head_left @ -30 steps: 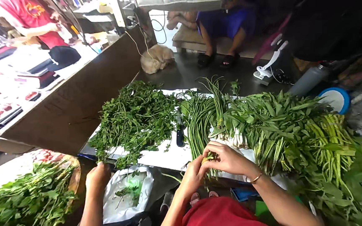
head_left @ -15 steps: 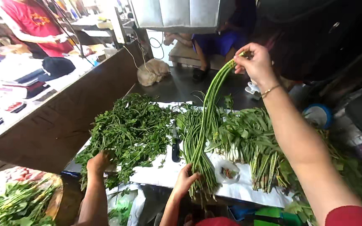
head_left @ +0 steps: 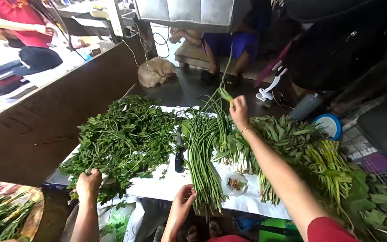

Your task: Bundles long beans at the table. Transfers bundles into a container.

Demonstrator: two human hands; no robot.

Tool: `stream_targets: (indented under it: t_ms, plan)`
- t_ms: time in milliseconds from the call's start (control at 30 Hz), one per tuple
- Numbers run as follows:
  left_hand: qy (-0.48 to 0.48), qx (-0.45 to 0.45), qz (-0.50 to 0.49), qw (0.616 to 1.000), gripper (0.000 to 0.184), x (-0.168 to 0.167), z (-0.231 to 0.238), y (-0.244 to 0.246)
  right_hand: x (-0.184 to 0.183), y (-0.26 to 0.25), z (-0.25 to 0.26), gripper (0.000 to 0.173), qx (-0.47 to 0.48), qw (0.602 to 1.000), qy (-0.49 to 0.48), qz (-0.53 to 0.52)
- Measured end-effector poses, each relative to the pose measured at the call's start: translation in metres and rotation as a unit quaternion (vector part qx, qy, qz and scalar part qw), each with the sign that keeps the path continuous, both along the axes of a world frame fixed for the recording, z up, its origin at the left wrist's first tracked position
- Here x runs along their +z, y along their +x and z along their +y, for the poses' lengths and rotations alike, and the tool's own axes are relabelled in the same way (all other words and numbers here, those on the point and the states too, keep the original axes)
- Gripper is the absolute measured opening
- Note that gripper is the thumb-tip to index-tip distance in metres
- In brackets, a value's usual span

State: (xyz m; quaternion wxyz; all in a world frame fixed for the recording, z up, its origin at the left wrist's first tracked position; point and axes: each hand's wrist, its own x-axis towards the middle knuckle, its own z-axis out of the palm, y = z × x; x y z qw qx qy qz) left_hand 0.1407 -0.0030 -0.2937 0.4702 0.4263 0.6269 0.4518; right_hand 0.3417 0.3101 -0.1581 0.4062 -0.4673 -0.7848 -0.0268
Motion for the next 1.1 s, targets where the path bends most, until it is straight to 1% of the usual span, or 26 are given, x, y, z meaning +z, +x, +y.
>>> stream_targets:
  t_ms: [33, 67, 100, 133, 167, 233, 333, 400, 467, 567, 600, 667, 733, 800, 867, 933, 967, 1033, 1100]
  plan:
    - [-0.003, -0.009, 0.008, 1.000, 0.041, 0.000, -0.001, 0.003, -0.041, 0.004, 0.001, 0.024, 0.002, 0.995, -0.096, -0.008]
    - [-0.007, -0.024, 0.017, 1.000, 0.041, -0.001, 0.000, 0.006, -0.074, 0.006, -0.001, 0.027, -0.009, 0.984, -0.176, -0.019]
    - [-0.014, -0.045, 0.026, 0.999, 0.041, -0.001, 0.001, 0.009, -0.098, 0.007, -0.009, 0.030, -0.027, 0.968, -0.247, -0.037]
    - [-0.020, -0.068, 0.035, 0.997, 0.041, -0.002, 0.004, 0.011, -0.115, 0.008, -0.019, 0.033, -0.036, 0.950, -0.305, -0.052]
    - [-0.025, -0.093, 0.045, 0.994, 0.041, -0.002, 0.009, 0.014, -0.124, 0.009, -0.029, 0.036, -0.038, 0.938, -0.339, -0.056]
    - [-0.035, -0.142, 0.052, 0.988, 0.042, -0.001, 0.019, 0.019, -0.125, 0.009, -0.046, 0.036, -0.035, 0.933, -0.356, -0.042]
    - [-0.047, -0.202, 0.033, 0.978, 0.043, 0.001, 0.049, 0.027, -0.118, 0.010, -0.051, 0.033, -0.013, 0.937, -0.349, 0.007]
    - [-0.044, -0.227, 0.039, 0.972, 0.045, 0.000, 0.086, 0.032, -0.115, 0.007, -0.049, 0.033, -0.001, 0.929, -0.369, 0.009]
    - [-0.035, -0.247, 0.068, 0.966, 0.046, 0.001, 0.128, 0.041, -0.113, 0.005, -0.057, 0.037, 0.012, 0.917, -0.399, 0.004]
    - [-0.015, -0.244, 0.133, 0.960, 0.046, 0.001, 0.188, 0.053, -0.113, 0.009, -0.100, 0.041, 0.028, 0.916, -0.400, 0.033]
    - [-0.005, -0.244, 0.164, 0.956, 0.047, -0.003, 0.206, 0.055, -0.113, 0.013, -0.123, 0.040, 0.028, 0.917, -0.395, 0.046]
    - [-0.003, -0.262, 0.220, 0.940, 0.049, -0.013, 0.231, 0.057, -0.129, 0.025, -0.181, 0.037, 0.015, 0.914, -0.395, 0.095]
    - [0.007, -0.269, 0.261, 0.927, 0.053, -0.024, 0.240, 0.062, -0.159, 0.040, -0.251, 0.034, -0.024, 0.887, -0.433, 0.155]
    - [0.058, -0.247, 0.292, 0.922, 0.062, -0.028, 0.232, 0.075, -0.199, 0.055, -0.326, 0.035, -0.069, 0.832, -0.509, 0.209]
    - [0.130, -0.218, 0.284, 0.925, 0.066, -0.017, 0.207, 0.096, -0.236, 0.066, -0.403, 0.035, -0.110, 0.767, -0.579, 0.251]
    - [0.190, -0.199, 0.281, 0.919, 0.067, -0.007, 0.176, 0.121, -0.260, 0.069, -0.471, 0.036, -0.166, 0.717, -0.622, 0.268]
    - [0.213, -0.202, 0.287, 0.912, 0.069, -0.007, 0.162, 0.132, -0.263, 0.069, -0.501, 0.038, -0.201, 0.690, -0.635, 0.283]
    - [0.260, -0.246, 0.296, 0.886, 0.069, -0.017, 0.138, 0.154, -0.266, 0.071, -0.552, 0.038, -0.279, 0.643, -0.631, 0.333]
    - [0.312, -0.342, 0.274, 0.843, 0.067, -0.028, 0.121, 0.172, -0.271, 0.069, -0.596, 0.036, -0.372, 0.608, -0.581, 0.394]
